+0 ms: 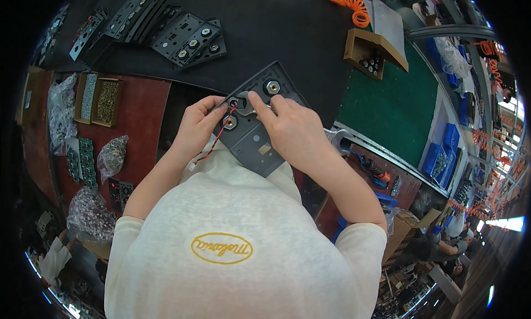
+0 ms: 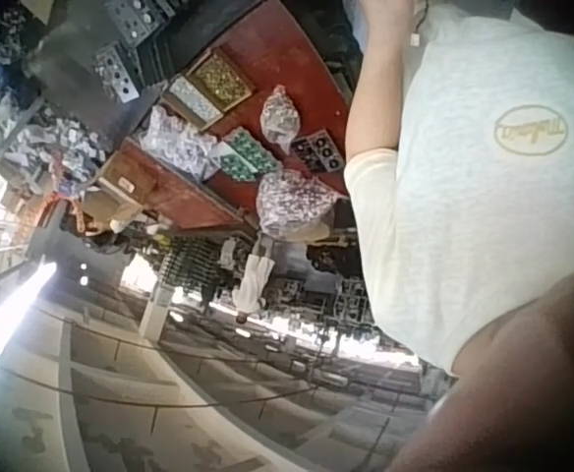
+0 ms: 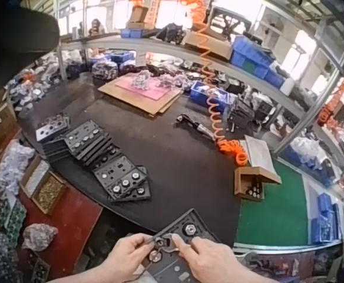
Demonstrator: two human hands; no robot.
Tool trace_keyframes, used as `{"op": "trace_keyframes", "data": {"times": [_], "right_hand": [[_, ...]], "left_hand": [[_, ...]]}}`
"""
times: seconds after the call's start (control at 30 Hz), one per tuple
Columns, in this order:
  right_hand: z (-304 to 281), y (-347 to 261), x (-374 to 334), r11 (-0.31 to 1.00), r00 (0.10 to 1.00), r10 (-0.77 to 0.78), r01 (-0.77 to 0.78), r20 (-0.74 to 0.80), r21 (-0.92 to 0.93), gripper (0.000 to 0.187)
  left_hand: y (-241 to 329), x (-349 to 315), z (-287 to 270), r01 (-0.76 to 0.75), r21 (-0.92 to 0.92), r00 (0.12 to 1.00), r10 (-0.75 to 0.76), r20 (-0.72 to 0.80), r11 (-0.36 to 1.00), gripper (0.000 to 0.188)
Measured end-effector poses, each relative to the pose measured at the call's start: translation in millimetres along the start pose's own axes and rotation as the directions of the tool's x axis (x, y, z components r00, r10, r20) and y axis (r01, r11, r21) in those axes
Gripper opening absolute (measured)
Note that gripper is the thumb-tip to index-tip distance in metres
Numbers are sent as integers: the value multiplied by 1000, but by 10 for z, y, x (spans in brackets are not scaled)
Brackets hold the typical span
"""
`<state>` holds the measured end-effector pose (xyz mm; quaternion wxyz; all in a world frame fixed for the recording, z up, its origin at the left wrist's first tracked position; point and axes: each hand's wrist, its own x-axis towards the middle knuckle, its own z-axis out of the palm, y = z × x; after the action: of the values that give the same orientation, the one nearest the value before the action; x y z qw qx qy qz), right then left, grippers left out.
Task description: Assembling and wiring electronic control panels at a factory workbench.
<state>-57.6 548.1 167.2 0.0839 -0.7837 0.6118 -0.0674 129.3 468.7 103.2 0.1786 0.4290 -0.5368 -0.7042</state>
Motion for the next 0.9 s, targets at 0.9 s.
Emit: {"op": "trace_keyframes", "data": {"times": [0.9], "right_hand": [[1816, 1957, 162, 866, 866, 483, -494, -125, -80, 37]], "left_hand": [[-153, -12, -338, 184, -320, 981, -195, -2, 929, 27]]}}
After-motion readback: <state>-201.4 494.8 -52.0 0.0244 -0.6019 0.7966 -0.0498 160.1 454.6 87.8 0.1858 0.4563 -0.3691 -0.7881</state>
